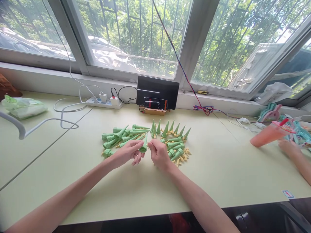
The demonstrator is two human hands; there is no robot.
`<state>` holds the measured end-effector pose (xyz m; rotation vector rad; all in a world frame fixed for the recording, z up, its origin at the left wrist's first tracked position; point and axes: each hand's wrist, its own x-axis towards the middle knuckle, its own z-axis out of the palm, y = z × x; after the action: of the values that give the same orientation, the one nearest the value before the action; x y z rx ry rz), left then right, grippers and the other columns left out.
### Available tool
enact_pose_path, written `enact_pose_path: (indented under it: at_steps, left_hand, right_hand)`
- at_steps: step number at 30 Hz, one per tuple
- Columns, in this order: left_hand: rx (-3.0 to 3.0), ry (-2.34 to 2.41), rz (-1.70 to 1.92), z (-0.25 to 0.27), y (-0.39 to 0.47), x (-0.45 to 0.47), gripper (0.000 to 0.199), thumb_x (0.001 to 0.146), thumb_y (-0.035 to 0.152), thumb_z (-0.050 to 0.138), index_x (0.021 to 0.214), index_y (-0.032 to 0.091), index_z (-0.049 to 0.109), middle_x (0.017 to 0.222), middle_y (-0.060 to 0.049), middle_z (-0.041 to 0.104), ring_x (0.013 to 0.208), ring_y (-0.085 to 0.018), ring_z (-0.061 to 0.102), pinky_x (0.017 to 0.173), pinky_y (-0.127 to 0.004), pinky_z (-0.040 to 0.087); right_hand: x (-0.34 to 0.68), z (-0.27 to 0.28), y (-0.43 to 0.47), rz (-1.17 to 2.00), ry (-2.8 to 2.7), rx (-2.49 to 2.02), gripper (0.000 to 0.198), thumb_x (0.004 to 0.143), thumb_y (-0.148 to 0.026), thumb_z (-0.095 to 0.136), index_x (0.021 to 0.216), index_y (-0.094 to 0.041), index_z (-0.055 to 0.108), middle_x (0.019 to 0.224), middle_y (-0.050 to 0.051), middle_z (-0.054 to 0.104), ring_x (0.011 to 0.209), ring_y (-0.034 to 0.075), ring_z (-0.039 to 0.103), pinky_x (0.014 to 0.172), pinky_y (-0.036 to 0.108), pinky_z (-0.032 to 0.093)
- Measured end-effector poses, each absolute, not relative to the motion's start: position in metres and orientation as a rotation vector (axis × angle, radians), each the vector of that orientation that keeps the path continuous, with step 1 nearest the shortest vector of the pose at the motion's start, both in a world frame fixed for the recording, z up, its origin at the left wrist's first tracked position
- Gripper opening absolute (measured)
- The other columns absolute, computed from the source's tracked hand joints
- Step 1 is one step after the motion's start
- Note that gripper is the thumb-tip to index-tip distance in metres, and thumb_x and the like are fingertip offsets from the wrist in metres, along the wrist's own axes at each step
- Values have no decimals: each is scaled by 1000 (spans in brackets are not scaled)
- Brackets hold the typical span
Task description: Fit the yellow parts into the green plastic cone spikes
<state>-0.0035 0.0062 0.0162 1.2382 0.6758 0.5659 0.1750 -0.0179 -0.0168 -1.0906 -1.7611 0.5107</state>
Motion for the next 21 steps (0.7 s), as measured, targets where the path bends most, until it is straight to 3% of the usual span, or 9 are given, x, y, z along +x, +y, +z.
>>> enact_pose_path:
  at_steps: [9, 14, 21]
  left_hand:
    - [1538, 737, 617, 9, 6, -6, 38, 85, 54, 61, 82, 16, 53, 69, -1, 62, 47, -12, 59, 40, -21, 43]
    - [1821, 860, 746, 3, 3, -4, 29, 87, 45, 60, 78, 19, 50, 50, 7, 49, 41, -9, 49, 46, -22, 42]
    - [2156, 922, 915, -6, 2, -4, 23, 92, 38, 57, 79, 19, 52, 78, 1, 53, 61, -10, 52, 57, -22, 43]
  right_hand:
    - [176, -16, -18, 551, -1753, -1092, 39, 100, -36, 39, 65, -21, 33, 58, -4, 34, 54, 12, 30, 53, 27, 27]
    - [175, -16, -17, 652, -1712, -1128, 42, 99, -41, 40, 63, -22, 31, 57, -5, 31, 52, 11, 27, 51, 27, 25]
    - [176, -15, -15, 752, -1677, -1151, 43, 99, -45, 41, 63, -21, 38, 55, -4, 38, 50, 11, 33, 51, 26, 28]
